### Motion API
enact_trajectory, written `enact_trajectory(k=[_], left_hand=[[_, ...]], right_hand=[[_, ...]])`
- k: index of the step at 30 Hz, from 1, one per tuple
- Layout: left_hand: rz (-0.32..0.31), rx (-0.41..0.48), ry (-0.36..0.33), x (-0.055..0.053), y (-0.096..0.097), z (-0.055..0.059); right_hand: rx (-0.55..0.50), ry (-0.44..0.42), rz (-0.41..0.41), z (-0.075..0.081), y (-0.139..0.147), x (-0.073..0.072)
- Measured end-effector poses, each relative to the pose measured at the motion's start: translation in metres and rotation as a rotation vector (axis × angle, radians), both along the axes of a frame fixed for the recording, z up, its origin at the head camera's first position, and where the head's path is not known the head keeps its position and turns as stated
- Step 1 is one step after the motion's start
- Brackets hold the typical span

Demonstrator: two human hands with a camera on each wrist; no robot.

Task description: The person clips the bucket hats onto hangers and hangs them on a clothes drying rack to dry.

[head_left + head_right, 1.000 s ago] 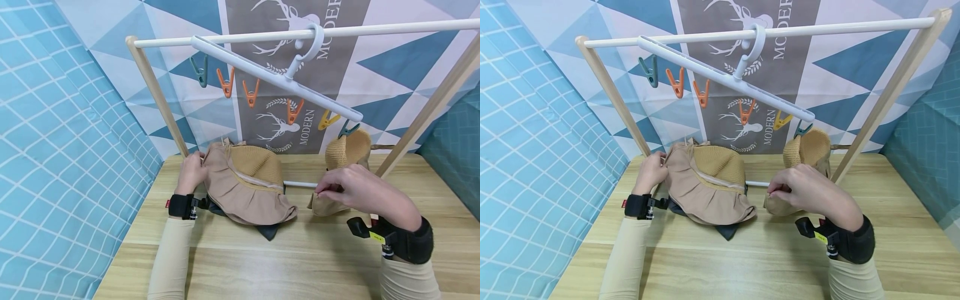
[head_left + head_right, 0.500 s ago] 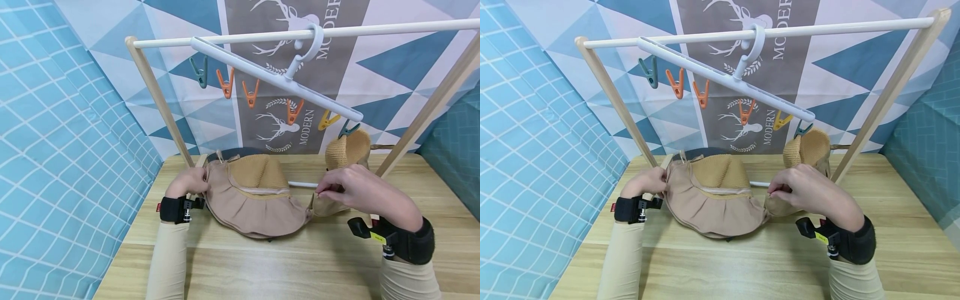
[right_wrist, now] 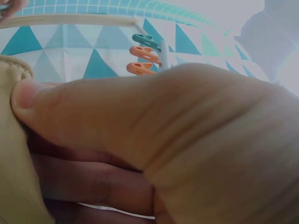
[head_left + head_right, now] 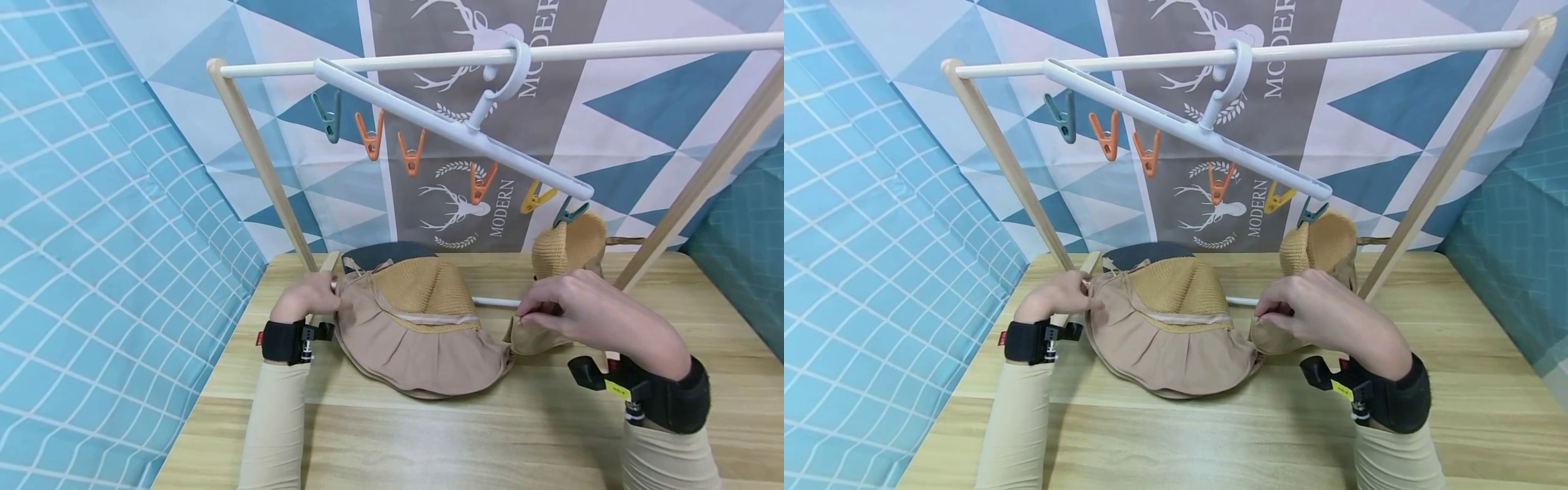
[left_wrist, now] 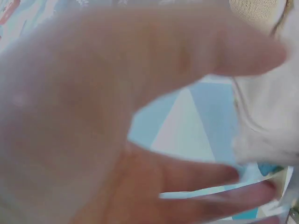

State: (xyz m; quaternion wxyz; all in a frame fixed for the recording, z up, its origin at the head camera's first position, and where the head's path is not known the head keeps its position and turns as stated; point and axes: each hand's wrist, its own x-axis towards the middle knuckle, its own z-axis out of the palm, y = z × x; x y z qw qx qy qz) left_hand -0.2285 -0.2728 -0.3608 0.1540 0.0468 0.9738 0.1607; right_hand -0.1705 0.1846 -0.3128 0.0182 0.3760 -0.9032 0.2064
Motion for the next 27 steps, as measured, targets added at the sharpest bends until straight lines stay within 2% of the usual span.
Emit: enact_trajectory(k=[4,7,8,10,13,17,21,24,27], left_hand=[[0.027,0.039,0.258,-0.001,0.004,-0.002],[0.010,0.080,0.465,-0.005,0.012,-0.008],[0.004,0.087,0.522,-0.008,0.016,-0.011],[-0.006,0.093,0.584,-0.013,0.024,-0.017],[-0.032,0.096,0.574,-0.020,0.033,-0.030],[-0.057,0.089,0.458,-0.026,0.035,-0.044],[-0.052,0.088,0.366,-0.027,0.034,-0.049],[-0.055,0.078,0.329,-0.029,0.035,-0.055],[-0.068,0.040,0.324,-0.032,0.037,-0.064]], right_hand=[[0.001,-0.005,-0.003,0.000,0.000,0.001],[0.002,-0.007,-0.004,-0.001,0.000,0.001],[0.003,-0.008,-0.004,-0.001,0.000,0.001],[0.003,-0.009,-0.006,-0.001,0.000,0.001],[0.002,-0.005,-0.007,-0.001,0.001,0.001],[0.000,0.004,-0.005,-0.001,0.001,0.001],[-0.002,0.010,0.000,0.000,0.000,0.001],[-0.002,0.011,0.003,0.000,0.000,0.000],[-0.002,0.008,0.003,0.000,0.000,0.000]])
